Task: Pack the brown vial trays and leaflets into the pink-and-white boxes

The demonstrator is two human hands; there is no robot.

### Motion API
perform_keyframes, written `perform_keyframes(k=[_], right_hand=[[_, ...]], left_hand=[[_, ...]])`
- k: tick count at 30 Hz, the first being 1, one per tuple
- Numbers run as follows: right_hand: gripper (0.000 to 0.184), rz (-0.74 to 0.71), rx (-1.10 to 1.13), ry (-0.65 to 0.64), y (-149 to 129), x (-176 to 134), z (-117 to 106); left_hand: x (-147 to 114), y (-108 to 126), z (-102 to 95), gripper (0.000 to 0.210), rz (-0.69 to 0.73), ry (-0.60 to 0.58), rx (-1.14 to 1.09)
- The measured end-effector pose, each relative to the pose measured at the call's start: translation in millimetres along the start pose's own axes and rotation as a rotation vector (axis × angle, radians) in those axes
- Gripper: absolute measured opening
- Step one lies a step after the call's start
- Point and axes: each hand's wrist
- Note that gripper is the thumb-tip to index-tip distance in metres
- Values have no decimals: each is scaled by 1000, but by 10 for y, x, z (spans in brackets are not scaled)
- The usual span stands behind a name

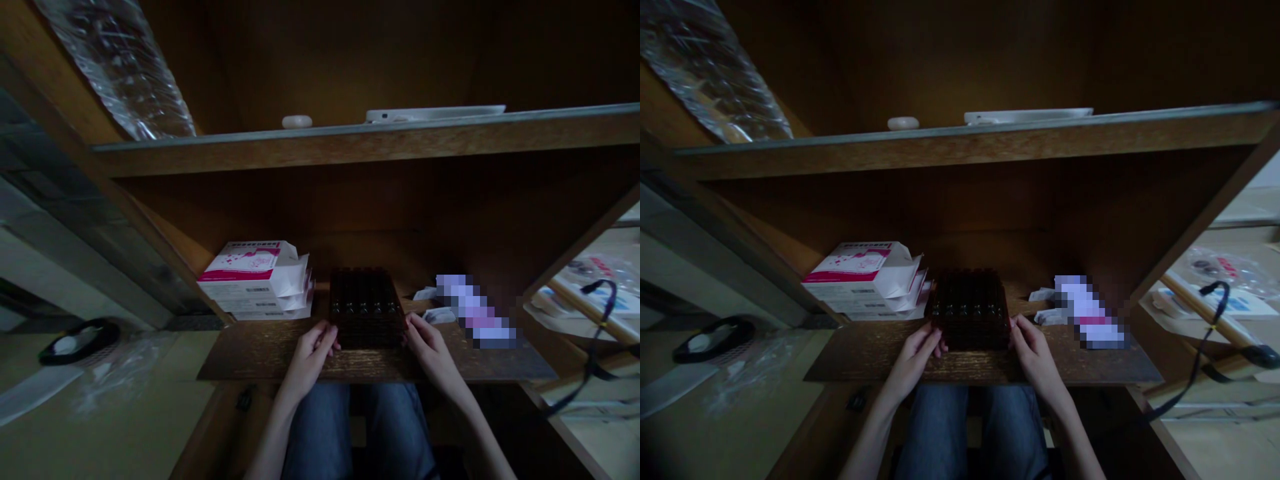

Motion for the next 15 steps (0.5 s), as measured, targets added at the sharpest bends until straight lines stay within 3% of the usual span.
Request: perform_keyframes(k=[10, 15], right_hand=[[30, 114, 165, -82, 22, -67, -106], [33, 137, 249, -23, 58, -118, -89]], left_hand=[[-43, -2, -30, 38, -8, -34, 7], [-52, 10, -31, 36, -7, -29, 9]])
Point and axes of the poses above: each hand's wrist, its own x-axis towards the middle knuckle, its own z-axis out of the palm, y = z × x, and after that the axes turned 4 degrees about x, right-handed
